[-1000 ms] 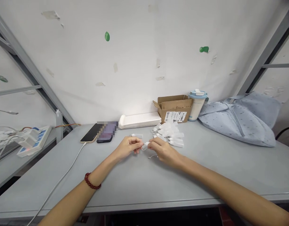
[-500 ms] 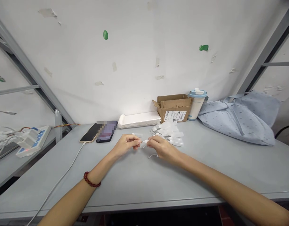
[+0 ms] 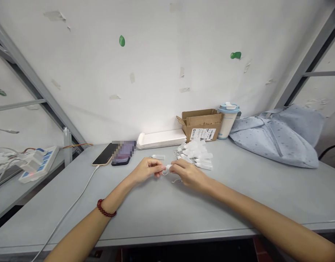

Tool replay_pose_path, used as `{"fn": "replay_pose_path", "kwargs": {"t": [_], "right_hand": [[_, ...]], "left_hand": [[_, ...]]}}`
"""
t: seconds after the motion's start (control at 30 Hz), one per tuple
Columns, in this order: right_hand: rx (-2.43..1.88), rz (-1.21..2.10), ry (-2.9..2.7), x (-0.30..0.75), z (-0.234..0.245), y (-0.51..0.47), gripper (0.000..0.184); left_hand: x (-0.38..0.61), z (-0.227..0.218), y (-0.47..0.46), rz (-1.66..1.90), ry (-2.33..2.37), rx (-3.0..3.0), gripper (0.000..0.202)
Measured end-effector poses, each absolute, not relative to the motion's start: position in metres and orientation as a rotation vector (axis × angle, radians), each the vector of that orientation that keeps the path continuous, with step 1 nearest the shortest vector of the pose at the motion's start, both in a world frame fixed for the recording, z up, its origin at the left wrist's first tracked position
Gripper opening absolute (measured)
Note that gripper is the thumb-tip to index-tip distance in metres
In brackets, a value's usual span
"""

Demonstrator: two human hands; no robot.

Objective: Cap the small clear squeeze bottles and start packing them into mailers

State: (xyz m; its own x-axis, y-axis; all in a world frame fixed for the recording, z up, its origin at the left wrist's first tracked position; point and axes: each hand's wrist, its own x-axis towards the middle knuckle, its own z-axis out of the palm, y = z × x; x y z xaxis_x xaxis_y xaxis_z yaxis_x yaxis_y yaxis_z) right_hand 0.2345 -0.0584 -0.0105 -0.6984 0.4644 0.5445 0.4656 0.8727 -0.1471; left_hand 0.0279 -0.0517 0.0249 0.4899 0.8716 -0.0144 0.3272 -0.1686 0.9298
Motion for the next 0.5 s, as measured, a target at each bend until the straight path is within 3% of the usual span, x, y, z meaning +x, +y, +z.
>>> {"fn": "replay_pose_path", "kwargs": {"t": [0.5], "right_hand": [[-0.753,-0.025,-2.569,0.235,-0.002,-0.062,0.03]], "left_hand": [[0.02,0.021,-0.041,0.734,1.036,1.649,0.022]]}}
